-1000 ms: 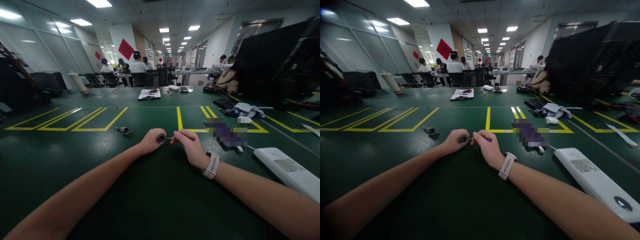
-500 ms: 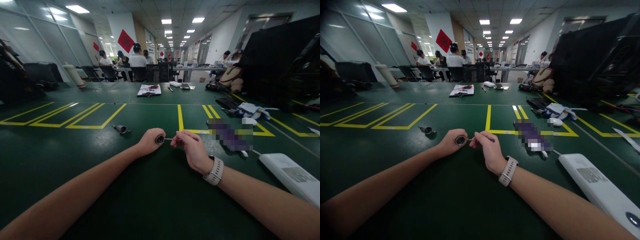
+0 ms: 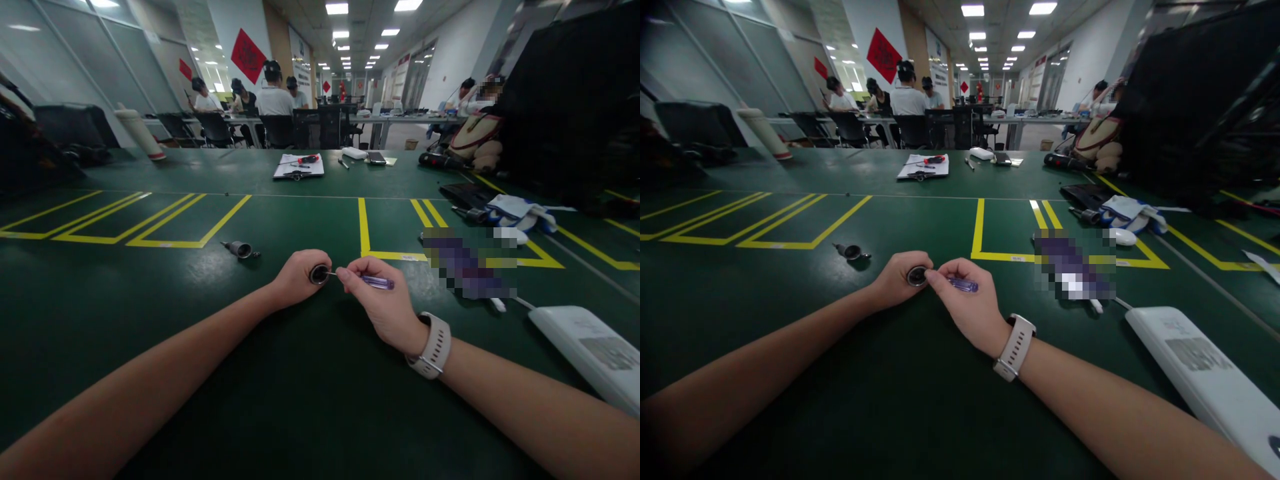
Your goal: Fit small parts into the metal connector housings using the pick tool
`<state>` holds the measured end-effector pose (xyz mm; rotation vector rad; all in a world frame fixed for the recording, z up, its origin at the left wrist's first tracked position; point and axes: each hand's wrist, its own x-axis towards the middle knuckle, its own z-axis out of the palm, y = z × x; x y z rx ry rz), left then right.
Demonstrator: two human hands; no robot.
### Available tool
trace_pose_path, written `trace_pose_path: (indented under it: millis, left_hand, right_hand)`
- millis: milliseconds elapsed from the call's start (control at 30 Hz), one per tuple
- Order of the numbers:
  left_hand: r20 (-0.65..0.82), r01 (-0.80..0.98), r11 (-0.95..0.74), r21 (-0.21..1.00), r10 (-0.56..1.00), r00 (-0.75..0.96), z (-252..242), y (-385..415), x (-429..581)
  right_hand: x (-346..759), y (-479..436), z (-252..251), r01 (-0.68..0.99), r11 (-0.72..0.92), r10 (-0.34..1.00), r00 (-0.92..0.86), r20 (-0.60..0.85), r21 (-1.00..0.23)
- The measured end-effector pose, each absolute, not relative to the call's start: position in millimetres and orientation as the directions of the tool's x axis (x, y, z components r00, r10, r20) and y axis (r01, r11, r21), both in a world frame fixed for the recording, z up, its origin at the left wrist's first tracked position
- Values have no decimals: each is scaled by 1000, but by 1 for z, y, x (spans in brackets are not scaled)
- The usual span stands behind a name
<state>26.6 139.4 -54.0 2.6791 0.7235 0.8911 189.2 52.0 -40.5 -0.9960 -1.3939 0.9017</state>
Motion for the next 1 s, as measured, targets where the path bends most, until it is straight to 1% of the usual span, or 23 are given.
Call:
trace_pose_path:
  millis: [100,200,300,400,500,567,633,733,867,1000]
  left_hand:
    - [500,397,-852,341,522,691,-54,140,26]
    - [491,405,-855,323,518,701,-54,140,26]
    - [477,401,-860,316,509,716,-54,140,26]
    - [460,402,-864,304,502,732,-54,139,26]
    - [451,422,-848,320,528,719,-54,140,25]
    - [447,437,-829,348,557,700,-54,141,25]
    - [446,454,-808,376,587,676,-54,143,25]
    - [448,470,-780,413,623,641,-53,144,25]
    - [441,474,-761,443,645,624,-51,144,25]
    - [456,472,-753,458,655,603,-50,144,25]
  right_hand:
    - [189,49,-34,202,397,913,16,409,-895]
    - [189,46,-30,327,447,886,-38,461,-832]
    - [189,46,-28,394,462,880,-89,468,-795]
    - [189,50,-30,331,397,914,-55,402,-856]
    - [188,58,-35,174,285,954,47,298,-942]
    - [187,64,-38,89,234,968,75,241,-968]
    - [184,68,-39,51,214,974,62,217,-976]
    - [179,74,-36,54,249,966,54,252,-967]
    - [172,78,-35,129,319,941,72,329,-939]
    - [172,78,-38,166,361,928,38,371,-918]
